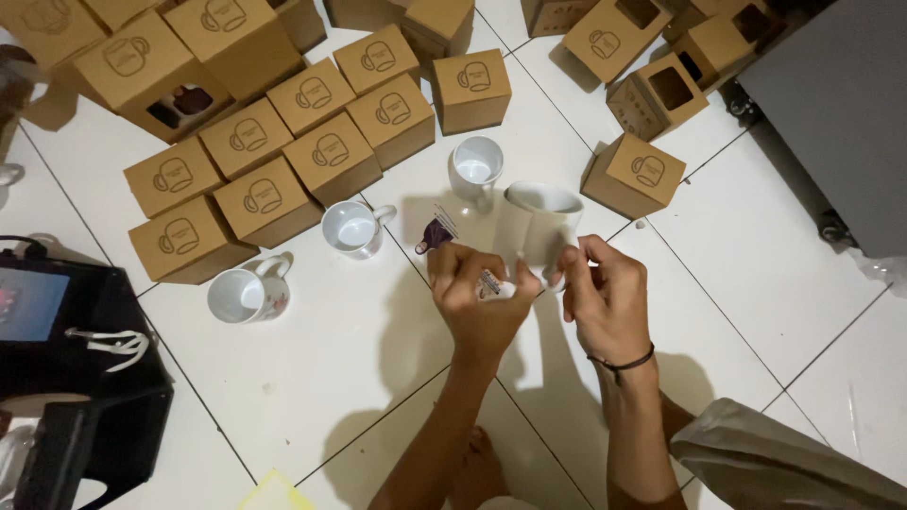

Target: The person places a mug into a heat press, removes it, and then peels and applies printed labels onto other mugs while sitting on the floor.

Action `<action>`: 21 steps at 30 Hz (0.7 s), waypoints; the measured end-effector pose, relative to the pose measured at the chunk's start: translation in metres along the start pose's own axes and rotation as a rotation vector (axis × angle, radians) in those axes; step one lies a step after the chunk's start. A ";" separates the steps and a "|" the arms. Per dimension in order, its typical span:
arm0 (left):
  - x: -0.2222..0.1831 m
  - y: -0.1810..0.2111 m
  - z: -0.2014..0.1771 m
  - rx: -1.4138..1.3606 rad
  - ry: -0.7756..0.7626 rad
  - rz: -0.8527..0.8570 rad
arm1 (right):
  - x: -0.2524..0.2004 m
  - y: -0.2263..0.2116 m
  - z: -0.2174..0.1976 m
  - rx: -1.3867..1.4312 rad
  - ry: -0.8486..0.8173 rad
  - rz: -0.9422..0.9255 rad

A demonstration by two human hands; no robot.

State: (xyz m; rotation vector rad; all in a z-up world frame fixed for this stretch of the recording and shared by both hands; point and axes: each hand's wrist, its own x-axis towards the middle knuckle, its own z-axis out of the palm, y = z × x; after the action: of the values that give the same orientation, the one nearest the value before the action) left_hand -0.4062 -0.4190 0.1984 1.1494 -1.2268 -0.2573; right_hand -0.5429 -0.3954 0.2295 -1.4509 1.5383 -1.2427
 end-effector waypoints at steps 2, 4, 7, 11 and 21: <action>0.001 0.008 -0.010 0.035 -0.070 -0.057 | -0.004 0.007 0.001 0.006 0.003 0.003; 0.005 0.012 -0.012 0.057 -0.086 -0.057 | -0.007 0.010 0.001 -0.005 -0.004 -0.007; 0.008 0.013 -0.010 0.086 -0.089 -0.068 | -0.008 0.010 0.003 -0.009 -0.001 -0.008; -0.006 0.002 -0.014 0.069 -0.095 -0.162 | -0.007 -0.005 0.005 0.005 0.009 0.013; -0.005 -0.027 -0.033 0.028 -0.128 -0.361 | -0.014 -0.001 -0.011 0.052 0.016 0.052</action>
State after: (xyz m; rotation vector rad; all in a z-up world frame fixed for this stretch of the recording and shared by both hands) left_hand -0.3697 -0.4100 0.1772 1.3941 -1.1299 -0.5938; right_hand -0.5507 -0.3798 0.2319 -1.3623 1.5337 -1.2572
